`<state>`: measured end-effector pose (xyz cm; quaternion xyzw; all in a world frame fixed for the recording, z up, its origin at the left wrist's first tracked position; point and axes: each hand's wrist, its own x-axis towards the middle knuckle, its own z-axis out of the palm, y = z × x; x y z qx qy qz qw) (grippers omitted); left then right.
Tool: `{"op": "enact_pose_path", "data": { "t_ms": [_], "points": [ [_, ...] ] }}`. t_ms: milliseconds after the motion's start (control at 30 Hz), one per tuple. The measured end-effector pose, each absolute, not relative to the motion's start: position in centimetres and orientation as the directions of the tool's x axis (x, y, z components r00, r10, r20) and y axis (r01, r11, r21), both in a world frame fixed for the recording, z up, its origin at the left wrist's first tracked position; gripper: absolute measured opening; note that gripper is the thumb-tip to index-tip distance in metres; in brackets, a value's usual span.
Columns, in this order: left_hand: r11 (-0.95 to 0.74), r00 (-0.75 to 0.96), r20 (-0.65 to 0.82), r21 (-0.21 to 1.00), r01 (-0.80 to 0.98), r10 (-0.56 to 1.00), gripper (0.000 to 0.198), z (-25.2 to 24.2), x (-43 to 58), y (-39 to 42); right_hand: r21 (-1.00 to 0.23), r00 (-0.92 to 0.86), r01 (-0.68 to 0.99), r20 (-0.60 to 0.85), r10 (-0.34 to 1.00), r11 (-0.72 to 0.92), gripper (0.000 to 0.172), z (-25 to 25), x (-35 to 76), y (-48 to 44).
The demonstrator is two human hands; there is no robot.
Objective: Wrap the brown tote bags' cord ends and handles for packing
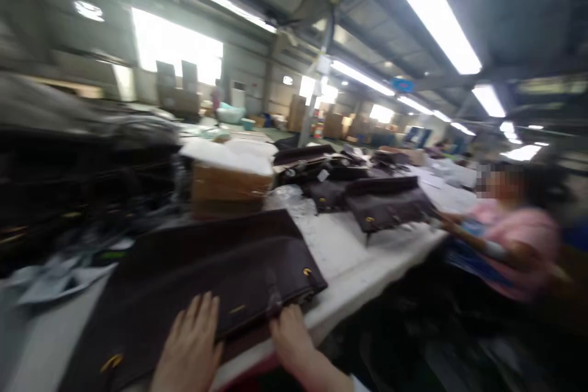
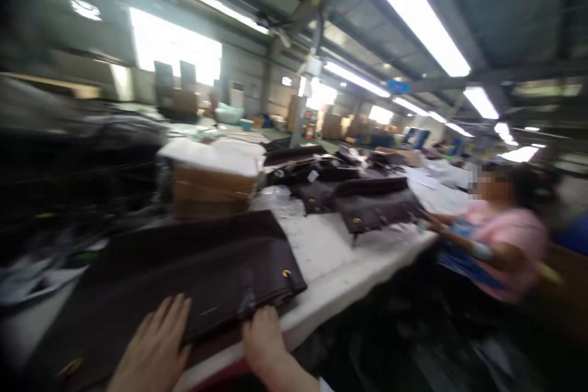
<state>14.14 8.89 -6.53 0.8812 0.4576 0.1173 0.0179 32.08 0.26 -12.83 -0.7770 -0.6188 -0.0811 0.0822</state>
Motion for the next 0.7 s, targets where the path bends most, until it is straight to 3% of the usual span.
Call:
{"op": "enact_pose_path", "data": {
  "t_ms": [33, 100, 233, 333, 500, 633, 700],
  "points": [
    [-0.566, 0.545, 0.173, 0.116, 0.816, 0.821, 0.066, -6.6, 13.2, 8.0, -0.020, 0.228, 0.971, 0.381, 0.896, -0.238, 0.027, -13.9, 31.9, -1.2],
    [-0.565, 0.548, 0.148, 0.114, 0.817, 0.823, 0.072, -6.9, 12.9, 7.4, -0.055, 0.109, 0.994, 0.617, 0.780, -0.095, 0.037, -15.7, 32.4, -3.4],
    [-0.575, 0.555, 0.152, 0.178, 0.798, 0.818, 0.077, -7.7, 13.2, 8.2, -0.113, -0.103, 0.953, 0.751, 0.653, 0.280, 0.048, -15.3, 33.5, -5.1],
    [-0.611, 0.588, 0.166, 0.204, 0.765, 0.792, 0.076, -7.9, 12.9, 7.8, -0.067, -0.219, 0.911, 0.757, 0.615, 0.407, 0.052, -11.1, 33.0, -4.4],
    [-0.631, 0.606, 0.179, 0.286, 0.721, 0.775, 0.073, -7.4, 12.3, 7.0, -0.134, -0.130, 0.936, 0.728, 0.673, 0.326, 0.047, -5.6, 31.8, 0.5],
    [-0.639, 0.582, 0.282, 0.469, 0.610, 0.763, 0.062, -6.5, 11.5, 6.8, -0.087, -0.142, 0.960, 0.671, 0.728, 0.268, 0.047, -7.9, 31.4, 4.8],
    [-0.551, 0.434, 0.345, 0.597, 0.583, 0.832, 0.054, -5.3, 10.6, 7.9, -0.012, -0.182, 0.969, 0.642, 0.745, 0.246, 0.045, -10.1, 31.3, 6.0]
  ]
}}
